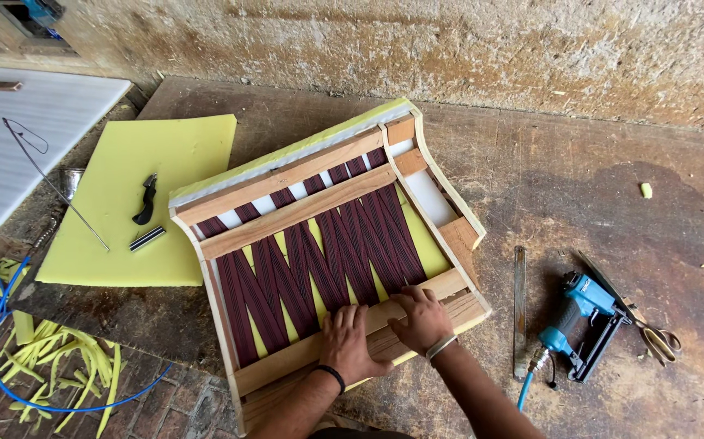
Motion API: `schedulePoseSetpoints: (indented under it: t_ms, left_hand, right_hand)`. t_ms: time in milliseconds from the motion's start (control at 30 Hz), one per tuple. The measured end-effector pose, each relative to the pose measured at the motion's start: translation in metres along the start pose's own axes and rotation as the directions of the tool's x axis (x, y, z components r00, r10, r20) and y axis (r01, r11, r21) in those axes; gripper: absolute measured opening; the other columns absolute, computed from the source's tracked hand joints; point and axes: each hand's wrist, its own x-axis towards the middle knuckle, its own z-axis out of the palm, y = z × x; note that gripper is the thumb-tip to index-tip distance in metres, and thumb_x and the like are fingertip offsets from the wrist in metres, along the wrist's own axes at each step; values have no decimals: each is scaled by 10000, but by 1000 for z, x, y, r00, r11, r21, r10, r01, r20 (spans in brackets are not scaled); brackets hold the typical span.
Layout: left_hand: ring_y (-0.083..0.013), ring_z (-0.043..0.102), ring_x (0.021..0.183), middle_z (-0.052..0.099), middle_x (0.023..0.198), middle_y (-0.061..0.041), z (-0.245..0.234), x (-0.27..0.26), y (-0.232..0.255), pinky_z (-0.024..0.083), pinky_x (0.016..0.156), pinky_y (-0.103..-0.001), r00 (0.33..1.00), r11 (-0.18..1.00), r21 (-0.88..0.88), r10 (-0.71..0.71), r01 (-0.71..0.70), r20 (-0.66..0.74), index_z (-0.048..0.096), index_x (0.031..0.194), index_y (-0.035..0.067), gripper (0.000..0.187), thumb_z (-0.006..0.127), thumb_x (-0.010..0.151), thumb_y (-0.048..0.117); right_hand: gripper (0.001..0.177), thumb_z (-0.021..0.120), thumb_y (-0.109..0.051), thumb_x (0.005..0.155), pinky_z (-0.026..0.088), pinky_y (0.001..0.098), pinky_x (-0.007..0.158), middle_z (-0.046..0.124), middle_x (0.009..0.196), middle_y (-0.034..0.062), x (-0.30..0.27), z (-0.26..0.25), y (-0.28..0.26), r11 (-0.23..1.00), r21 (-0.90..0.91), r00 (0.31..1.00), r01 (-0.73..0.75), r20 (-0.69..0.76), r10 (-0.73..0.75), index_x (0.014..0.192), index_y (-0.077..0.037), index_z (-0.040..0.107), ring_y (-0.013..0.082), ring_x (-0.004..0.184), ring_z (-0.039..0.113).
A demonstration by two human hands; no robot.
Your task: The person cuts a large yellow foam sheet along marked lines using a long knife, then places the cut foam onto a wooden chair frame with woven straps and secures it with a pneumatic nail gun.
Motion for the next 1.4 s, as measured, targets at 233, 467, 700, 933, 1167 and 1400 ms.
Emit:
schedulePoseSetpoints:
  t_ms: [233, 467, 700, 933, 1167, 1400]
  left_hand:
    - [-379, 183, 1524, 193, 1644, -208, -31, -34, -52, 55, 1259, -603, 957, 998, 0, 61, -64, 282, 142, 1601, 97, 1369, 936, 617, 622]
    - [-298, 338, 1497, 383, 1600, -78, -31, -28, -94, 149, 1268, -568, 971, 981, -191, 6, 41, 241, 415, 1530, 235, 882, 794, 790, 530]
    - [-329, 406, 1465, 431, 1578, -157, -3, 24, -68, 326, 1221, -513, 986, 976, -217, -37, 1, -161, 468, 1483, 151, 753, 700, 868, 518]
    - [-360, 79, 1574, 102, 1693, -188, -13, 84, 1, 55, 1257, -574, 997, 998, -20, 52, -53, -51, 239, 1604, 168, 879, 542, 941, 659]
    - [-339, -126, 1579, -154, 1718, -111, -21, 135, 18, -89, 1205, -695, 993, 994, 5, -108, 108, 39, -19, 1650, 252, 977, 418, 931, 749]
    - [-355, -303, 1541, -351, 1674, -102, -31, 141, 13, -159, 1165, -732, 955, 993, -16, -111, 120, 276, -201, 1624, 256, 1077, 389, 905, 798]
  right_hand:
    - [323, 613, -447, 971, 539, 376, 1014, 724, 1192, 2, 3, -6, -14, 986, 120, 958, 116, 250, -143, 1151, -215, 750, 190, 1098, 679]
    - [200, 690, -268, 941, 568, 361, 921, 773, 1119, 42, -15, 35, -11, 840, 412, 925, 354, -23, -379, 1091, -163, 770, 197, 1011, 726]
    - [228, 682, -111, 924, 593, 378, 849, 759, 1112, 90, -25, 30, 161, 777, 629, 654, -25, -578, 488, 1120, -167, 786, 218, 938, 723]
    - [783, 892, -363, 763, 501, 497, 965, 561, 1286, 217, -47, 36, 306, 528, 563, 488, -636, -237, 840, 1384, -62, 522, 402, 1136, 589]
    - [1090, 879, -448, 813, 536, 472, 944, 625, 1298, 263, -21, 23, 317, 421, 379, 450, -824, -11, 893, 1558, -98, 164, 407, 1090, 662]
    - [515, 826, -197, 875, 585, 410, 785, 712, 1030, 163, -32, -54, 298, 204, 824, 506, -528, 113, 855, 1293, 25, 625, 267, 822, 676]
